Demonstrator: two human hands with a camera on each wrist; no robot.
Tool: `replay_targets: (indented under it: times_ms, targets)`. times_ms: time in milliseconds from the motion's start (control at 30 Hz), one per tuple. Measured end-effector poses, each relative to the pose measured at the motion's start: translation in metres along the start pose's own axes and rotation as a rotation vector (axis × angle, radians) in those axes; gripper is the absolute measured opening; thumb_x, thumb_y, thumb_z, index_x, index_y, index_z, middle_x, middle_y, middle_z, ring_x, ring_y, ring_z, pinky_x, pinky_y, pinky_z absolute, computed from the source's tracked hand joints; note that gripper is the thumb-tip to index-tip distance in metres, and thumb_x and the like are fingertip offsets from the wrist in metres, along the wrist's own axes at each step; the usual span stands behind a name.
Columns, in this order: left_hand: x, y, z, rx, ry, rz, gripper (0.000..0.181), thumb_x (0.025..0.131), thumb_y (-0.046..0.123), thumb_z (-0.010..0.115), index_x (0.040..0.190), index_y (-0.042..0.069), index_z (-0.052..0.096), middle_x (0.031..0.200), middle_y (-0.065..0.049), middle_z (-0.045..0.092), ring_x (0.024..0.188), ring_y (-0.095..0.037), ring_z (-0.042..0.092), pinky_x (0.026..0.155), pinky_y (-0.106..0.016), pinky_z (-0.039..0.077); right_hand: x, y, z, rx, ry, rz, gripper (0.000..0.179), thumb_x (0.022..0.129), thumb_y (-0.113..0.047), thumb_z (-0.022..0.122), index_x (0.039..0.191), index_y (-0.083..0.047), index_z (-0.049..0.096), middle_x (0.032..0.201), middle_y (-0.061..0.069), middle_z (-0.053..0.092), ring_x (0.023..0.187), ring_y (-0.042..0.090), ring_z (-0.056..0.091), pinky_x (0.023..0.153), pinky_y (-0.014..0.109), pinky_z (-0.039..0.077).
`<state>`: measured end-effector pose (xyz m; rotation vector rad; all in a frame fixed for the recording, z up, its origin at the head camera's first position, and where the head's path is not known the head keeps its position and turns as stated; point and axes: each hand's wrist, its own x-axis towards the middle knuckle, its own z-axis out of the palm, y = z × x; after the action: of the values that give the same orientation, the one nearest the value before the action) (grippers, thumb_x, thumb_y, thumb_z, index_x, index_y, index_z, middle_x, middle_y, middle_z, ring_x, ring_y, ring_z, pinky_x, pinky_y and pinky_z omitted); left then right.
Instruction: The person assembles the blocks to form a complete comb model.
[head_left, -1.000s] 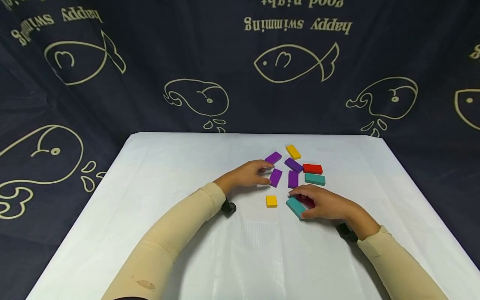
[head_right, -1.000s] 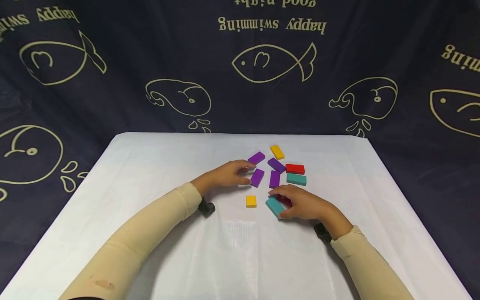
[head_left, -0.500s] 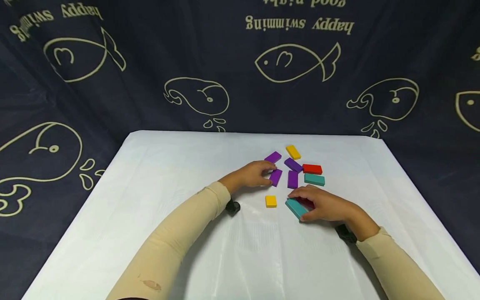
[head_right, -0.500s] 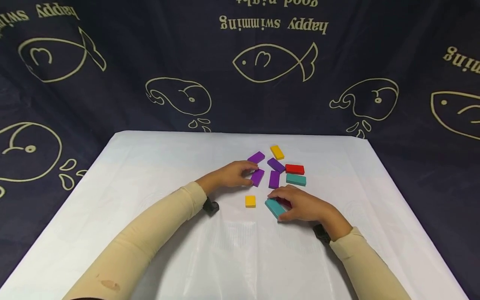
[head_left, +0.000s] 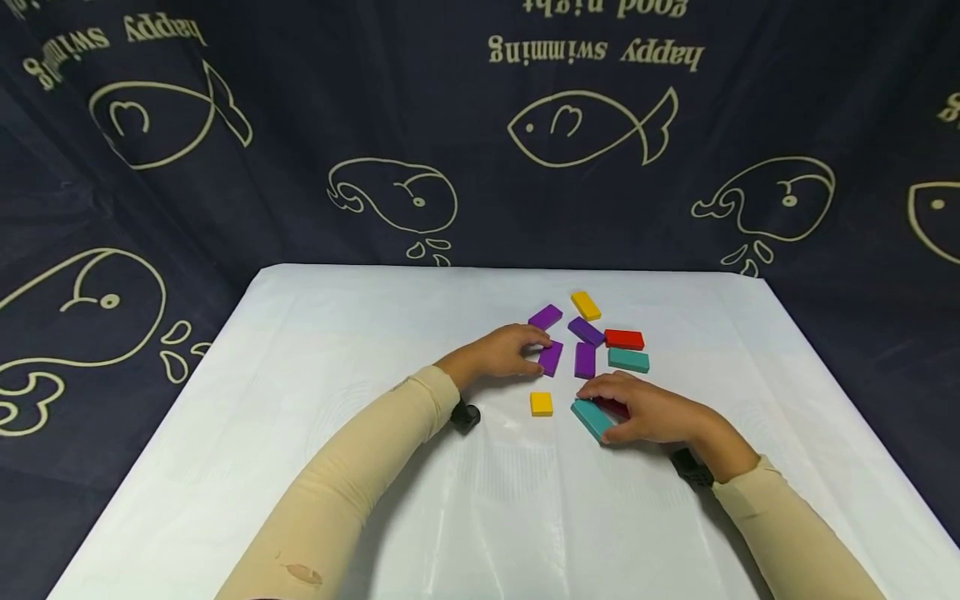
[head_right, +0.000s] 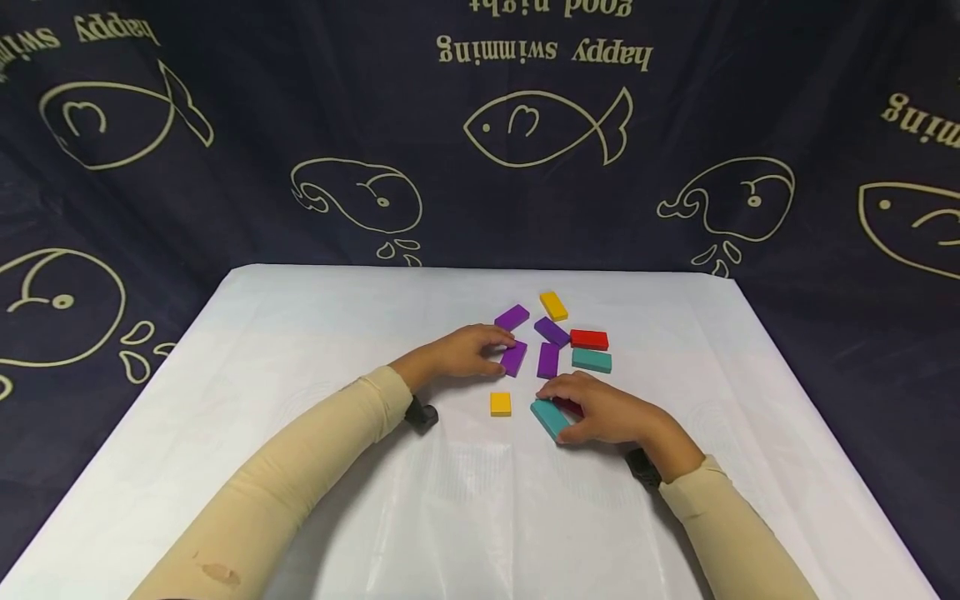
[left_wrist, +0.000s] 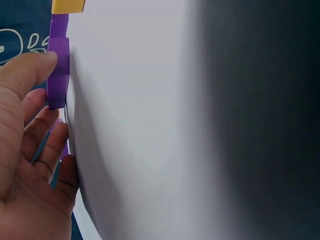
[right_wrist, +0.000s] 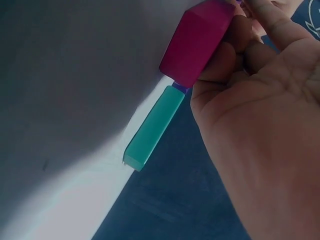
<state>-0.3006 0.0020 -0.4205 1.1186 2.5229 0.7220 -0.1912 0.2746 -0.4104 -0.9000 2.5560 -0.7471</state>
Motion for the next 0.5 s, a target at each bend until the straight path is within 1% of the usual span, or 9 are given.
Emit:
replay_targets:
  times_ms: [133, 300, 367, 500]
  targets:
    - [0.0005, -0.0006, 0.0001, -0.006, 0.003, -0.003, 0.051, 0.09, 0.024, 0.073, 0.137, 0.011, 0.059, 0.147, -0.008, 0.05, 0.138, -0.024, 0.041, 0.117, -0.033, 0.026, -0.0006, 0.0006, -0.0006, -0.007, -0.013, -0.005, 0.056, 0.085, -0.025, 0.078, 0.137, -0.019, 0.057, 0.137, 0.003, 0.054, 0.126, 0.029, 0.044, 0.103, 0.056, 0.043]
    - [0.0007, -0.0011, -0.0005, -0.029, 0.015, -0.008, 0.05, 0.089, 0.023, 0.074, 0.135, 0.01, 0.061, 0.144, -0.007, 0.052, 0.135, -0.023, 0.044, 0.116, -0.032, 0.029, -0.0006, 0.0001, -0.001, -0.015, -0.018, 0.001, 0.056, 0.085, -0.019, 0.075, 0.138, -0.02, 0.057, 0.137, 0.002, 0.053, 0.125, 0.026, 0.044, 0.103, 0.054, 0.043]
    - [0.0002, -0.0012, -0.0005, -0.036, 0.015, -0.011, 0.05, 0.088, 0.022, 0.075, 0.135, 0.01, 0.061, 0.143, -0.007, 0.053, 0.134, -0.022, 0.045, 0.115, -0.031, 0.03, -0.0005, 0.0004, -0.0007, -0.006, -0.018, -0.003, 0.056, 0.085, -0.018, 0.075, 0.138, -0.02, 0.057, 0.137, 0.002, 0.053, 0.124, 0.026, 0.044, 0.102, 0.053, 0.044]
    - [-0.0008, -0.0019, 0.0001, -0.049, 0.011, -0.015, 0.05, 0.088, 0.022, 0.076, 0.135, 0.011, 0.062, 0.142, -0.006, 0.054, 0.133, -0.021, 0.046, 0.114, -0.03, 0.031, -0.0005, 0.0014, 0.0003, 0.004, -0.014, -0.014, 0.055, 0.085, -0.023, 0.077, 0.136, -0.021, 0.057, 0.135, 0.0, 0.054, 0.123, 0.025, 0.045, 0.101, 0.053, 0.045]
